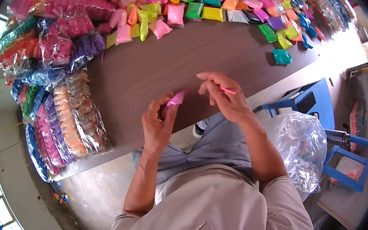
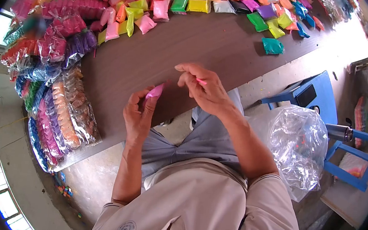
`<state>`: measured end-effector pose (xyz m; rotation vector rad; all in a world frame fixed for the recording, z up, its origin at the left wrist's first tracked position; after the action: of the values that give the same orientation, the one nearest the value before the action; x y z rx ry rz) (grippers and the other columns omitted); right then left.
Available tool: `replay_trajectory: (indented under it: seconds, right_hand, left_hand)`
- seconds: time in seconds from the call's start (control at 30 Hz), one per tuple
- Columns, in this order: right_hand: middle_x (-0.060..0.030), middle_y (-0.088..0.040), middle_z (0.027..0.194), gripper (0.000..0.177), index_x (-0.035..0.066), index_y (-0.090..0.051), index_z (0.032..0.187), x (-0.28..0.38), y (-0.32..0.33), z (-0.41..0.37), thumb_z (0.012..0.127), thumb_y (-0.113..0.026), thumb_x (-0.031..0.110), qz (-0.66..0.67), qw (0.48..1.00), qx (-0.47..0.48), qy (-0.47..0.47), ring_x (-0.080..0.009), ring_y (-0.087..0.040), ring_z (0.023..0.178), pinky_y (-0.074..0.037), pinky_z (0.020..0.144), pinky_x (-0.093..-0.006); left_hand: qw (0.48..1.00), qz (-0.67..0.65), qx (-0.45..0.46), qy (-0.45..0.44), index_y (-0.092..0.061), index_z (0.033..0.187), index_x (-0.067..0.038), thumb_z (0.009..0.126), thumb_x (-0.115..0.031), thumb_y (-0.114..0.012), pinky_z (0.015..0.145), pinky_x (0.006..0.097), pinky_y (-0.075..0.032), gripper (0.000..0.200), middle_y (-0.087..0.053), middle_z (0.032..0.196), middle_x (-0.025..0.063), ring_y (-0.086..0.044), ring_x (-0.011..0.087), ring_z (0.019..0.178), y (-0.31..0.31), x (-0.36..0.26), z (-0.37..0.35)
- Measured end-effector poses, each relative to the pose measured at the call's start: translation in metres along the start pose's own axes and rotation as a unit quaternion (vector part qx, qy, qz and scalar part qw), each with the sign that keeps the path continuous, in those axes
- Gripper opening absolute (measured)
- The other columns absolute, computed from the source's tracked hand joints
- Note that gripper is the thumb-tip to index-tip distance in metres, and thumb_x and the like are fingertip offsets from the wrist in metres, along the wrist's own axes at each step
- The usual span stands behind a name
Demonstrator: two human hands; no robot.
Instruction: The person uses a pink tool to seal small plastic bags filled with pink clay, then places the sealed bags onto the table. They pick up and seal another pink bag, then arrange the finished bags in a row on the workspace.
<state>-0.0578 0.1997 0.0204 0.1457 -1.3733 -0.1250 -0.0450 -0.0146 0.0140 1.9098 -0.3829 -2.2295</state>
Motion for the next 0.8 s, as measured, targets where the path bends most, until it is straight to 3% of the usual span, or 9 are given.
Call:
replay_trajectory:
  seconds: [0.03,0.13,0.2,0.27,0.37,0.5,0.6,0.67,0.8]
  right_hand:
    - [-0.005,-0.061,0.08,0.024,0.001,-0.063,0.121,0.005,-0.005,0.001,0.099,-0.065,0.009,0.001,0.998,0.011,0.055,-0.0107,-0.052,0.064,-0.046,0.062,-0.0252]
    - [-0.0062,-0.059,0.075,0.031,0.001,-0.063,0.122,0.016,-0.016,0.006,0.095,-0.072,0.012,-0.036,0.995,0.081,0.051,-0.0115,-0.05,0.062,-0.045,0.059,-0.0266]
    - [-0.0057,-0.059,0.072,0.033,0.002,-0.065,0.12,0.01,-0.022,0.01,0.092,-0.076,0.015,-0.035,0.995,0.073,0.067,-0.0118,-0.05,0.062,-0.044,0.057,-0.0275]
    - [-0.003,-0.06,0.075,0.023,0.001,-0.069,0.113,0.003,-0.029,0.013,0.094,-0.074,0.013,-0.013,0.995,0.087,0.054,-0.0076,-0.049,0.064,-0.043,0.06,-0.0251]
    - [-0.0071,-0.061,0.074,0.014,-0.001,-0.07,0.097,0.007,-0.035,0.017,0.092,-0.075,0.012,-0.033,0.995,0.088,0.038,-0.0114,-0.052,0.063,-0.045,0.058,-0.0277]
    - [-0.0075,-0.062,0.073,0.014,-0.002,-0.069,0.091,0.007,-0.039,0.017,0.092,-0.074,0.011,-0.011,0.995,0.067,0.074,-0.0106,-0.053,0.063,-0.045,0.059,-0.0273]
    - [-0.0068,-0.061,0.07,0.013,-0.002,-0.069,0.092,0.007,-0.04,0.015,0.093,-0.073,0.011,-0.004,0.997,0.051,0.058,-0.0097,-0.053,0.062,-0.045,0.058,-0.0268]
    - [-0.0044,-0.066,0.075,0.021,-0.001,-0.072,0.096,0.007,-0.038,0.013,0.097,-0.071,0.02,-0.054,0.996,0.062,-0.027,-0.0068,-0.058,0.072,-0.048,0.064,-0.026]
    - [-0.0028,-0.065,0.073,0.025,-0.001,-0.072,0.096,0.009,-0.04,0.014,0.097,-0.071,0.024,-0.04,0.997,0.062,-0.034,-0.0059,-0.058,0.071,-0.048,0.063,-0.0255]
  left_hand:
    - [1.0,-0.013,0.004,0.004,-0.066,0.109,0.0,0.097,-0.017,-0.071,0.08,0.0278,-0.052,0.021,-0.072,0.113,0.0122,-0.065,0.0135,0.089,0.001,0.002,0.001]
    - [0.993,-0.116,0.009,0.036,-0.066,0.108,0.002,0.098,-0.022,-0.072,0.078,0.0246,-0.051,0.026,-0.072,0.105,0.0062,-0.061,0.0097,0.085,0.004,0.007,0.002]
    - [0.991,-0.12,0.022,0.052,-0.066,0.108,0.002,0.098,-0.023,-0.071,0.077,0.0234,-0.05,0.027,-0.071,0.1,0.0038,-0.061,0.0084,0.085,0.01,0.016,0.003]
    - [0.989,-0.124,0.034,0.068,-0.067,0.108,0.003,0.098,-0.024,-0.071,0.076,0.0221,-0.049,0.028,-0.07,0.096,0.0014,-0.06,0.0072,0.084,0.014,0.018,0.003]
    - [0.985,-0.143,0.053,0.082,-0.068,0.108,0.002,0.099,-0.025,-0.071,0.074,0.0213,-0.048,0.029,-0.069,0.09,-0.0001,-0.059,0.0065,0.082,0.017,0.015,0.006]
    - [0.976,-0.187,0.064,0.094,-0.068,0.107,0.001,0.098,-0.027,-0.072,0.074,0.0217,-0.048,0.029,-0.068,0.09,0.0,-0.059,0.0064,0.081,0.015,0.019,0.006]
    - [0.973,-0.204,0.063,0.086,-0.068,0.107,0.001,0.098,-0.027,-0.072,0.073,0.0223,-0.048,0.03,-0.068,0.09,0.0001,-0.059,0.0069,0.082,0.011,0.014,0.005]
    - [0.972,-0.214,0.061,0.072,-0.068,0.107,0.002,0.097,-0.028,-0.073,0.073,0.0227,-0.047,0.032,-0.067,0.089,0.0,-0.058,0.0072,0.081,0.008,0.014,0.003]
    - [0.988,-0.125,0.071,0.059,-0.068,0.105,0.002,0.095,-0.031,-0.075,0.07,0.0239,-0.046,0.036,-0.065,0.083,-0.0021,-0.055,0.0072,0.078,0.006,0.015,0.001]
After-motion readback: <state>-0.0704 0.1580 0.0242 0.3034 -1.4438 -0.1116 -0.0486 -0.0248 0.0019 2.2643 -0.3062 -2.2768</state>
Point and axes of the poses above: each hand's wrist, its own z-axis towards the middle knuckle, its own y-axis out of the back of the hand, x = y × z, the point moved 5 cm from there along z, towards the middle knuckle
